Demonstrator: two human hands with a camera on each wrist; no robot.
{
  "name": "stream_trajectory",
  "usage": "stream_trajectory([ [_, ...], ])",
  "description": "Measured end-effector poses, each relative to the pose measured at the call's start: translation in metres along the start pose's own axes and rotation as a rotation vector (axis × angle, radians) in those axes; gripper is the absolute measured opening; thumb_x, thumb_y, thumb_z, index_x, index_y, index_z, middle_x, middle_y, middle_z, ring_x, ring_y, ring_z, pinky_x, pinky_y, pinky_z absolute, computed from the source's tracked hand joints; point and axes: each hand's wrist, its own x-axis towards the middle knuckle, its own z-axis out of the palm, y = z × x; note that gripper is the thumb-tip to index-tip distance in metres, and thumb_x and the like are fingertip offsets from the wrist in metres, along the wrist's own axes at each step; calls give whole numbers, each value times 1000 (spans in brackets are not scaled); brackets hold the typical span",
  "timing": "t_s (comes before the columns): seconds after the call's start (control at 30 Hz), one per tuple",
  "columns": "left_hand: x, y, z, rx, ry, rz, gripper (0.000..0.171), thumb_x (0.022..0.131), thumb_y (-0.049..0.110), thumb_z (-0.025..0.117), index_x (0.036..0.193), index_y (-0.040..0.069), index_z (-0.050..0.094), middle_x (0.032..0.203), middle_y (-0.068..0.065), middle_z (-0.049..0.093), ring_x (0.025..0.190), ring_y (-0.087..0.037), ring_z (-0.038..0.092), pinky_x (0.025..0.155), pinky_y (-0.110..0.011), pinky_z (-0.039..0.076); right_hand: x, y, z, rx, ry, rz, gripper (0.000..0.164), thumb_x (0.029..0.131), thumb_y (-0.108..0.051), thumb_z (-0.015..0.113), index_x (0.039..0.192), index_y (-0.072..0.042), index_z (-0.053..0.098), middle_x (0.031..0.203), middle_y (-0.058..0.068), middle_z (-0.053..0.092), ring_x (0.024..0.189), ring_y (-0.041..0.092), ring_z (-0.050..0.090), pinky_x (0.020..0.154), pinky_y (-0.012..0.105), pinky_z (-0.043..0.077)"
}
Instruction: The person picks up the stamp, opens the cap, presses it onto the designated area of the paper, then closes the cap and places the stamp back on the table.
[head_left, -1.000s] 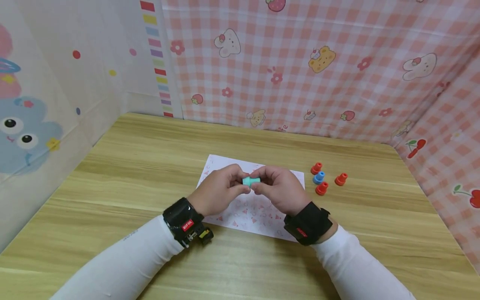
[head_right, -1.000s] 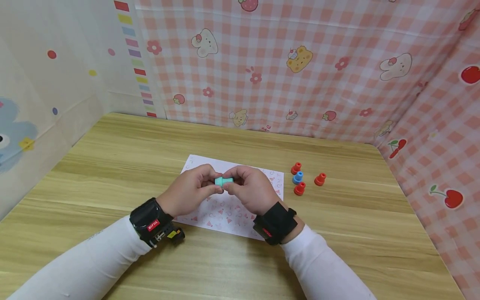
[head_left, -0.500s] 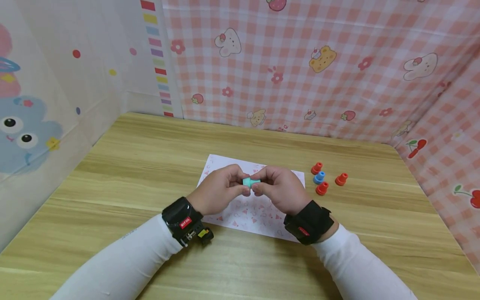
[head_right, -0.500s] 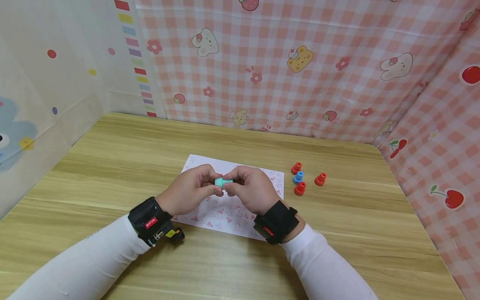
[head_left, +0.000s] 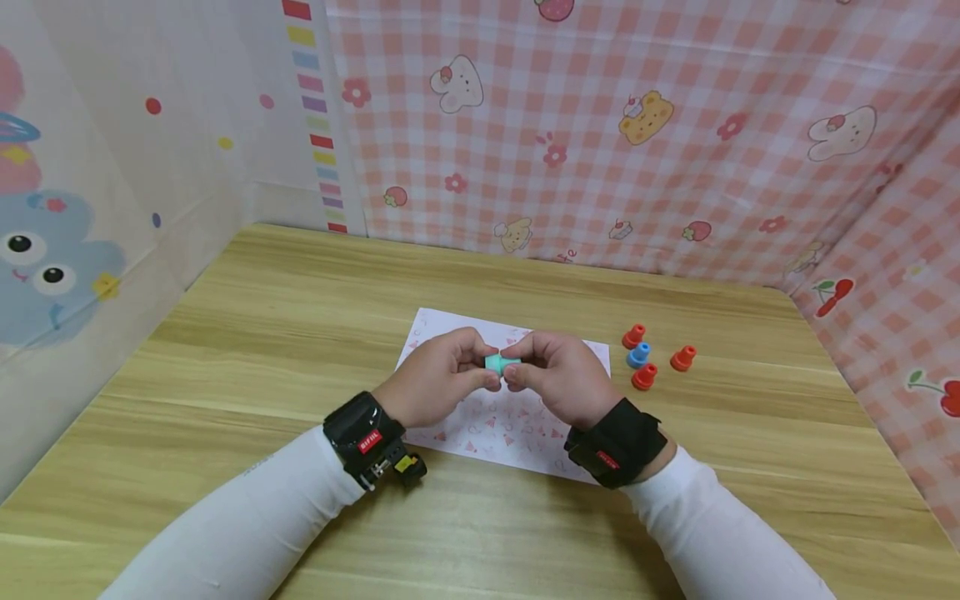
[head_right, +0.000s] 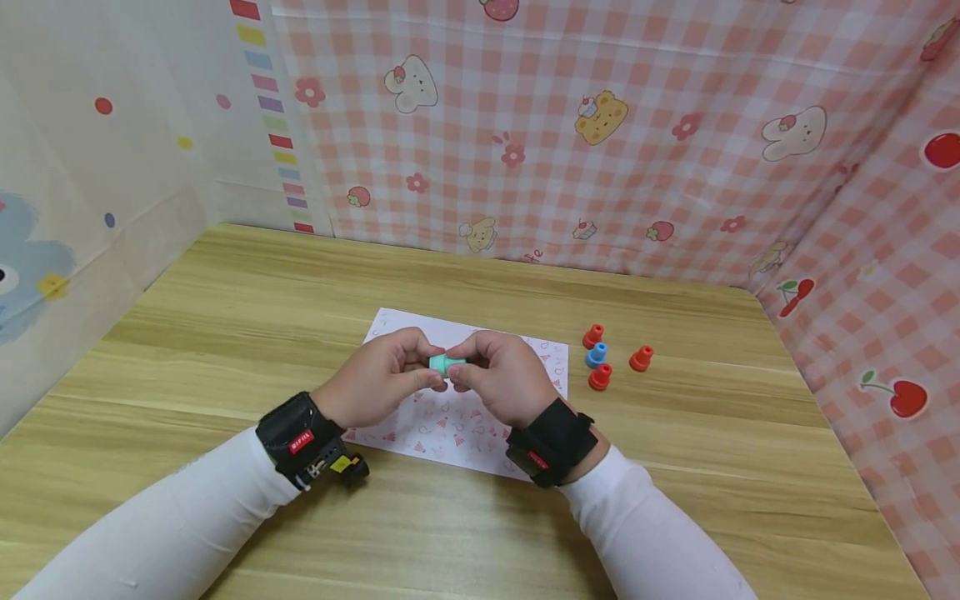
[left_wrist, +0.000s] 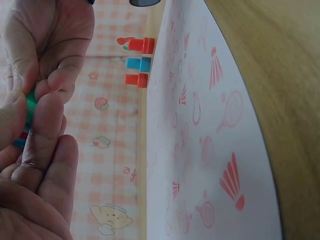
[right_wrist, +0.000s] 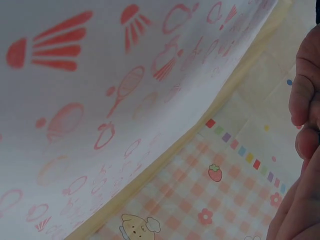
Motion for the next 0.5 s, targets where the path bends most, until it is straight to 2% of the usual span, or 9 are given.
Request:
stream_trajectory([
  [0.37, 0, 0, -1, -19, -11, -12, 11, 87, 20, 68, 92, 18, 58, 85, 11, 68, 80, -6, 61, 71, -35, 49, 1, -1, 0, 33, -9, 6, 10, 85, -3, 66, 94, -8, 69, 88, 8, 66, 74, 20, 63, 75, 38, 54],
  [0.5, 0, 0, -3, -18, -7, -21, 11, 88, 20, 67, 92, 17, 57, 84, 10, 68, 79, -6, 61, 66, -35, 47, 2, -1, -2, 51, -7, 36, 11, 85, -4, 67, 96, -7, 69, 90, 9, 66, 75, 21, 63, 76, 37, 54],
])
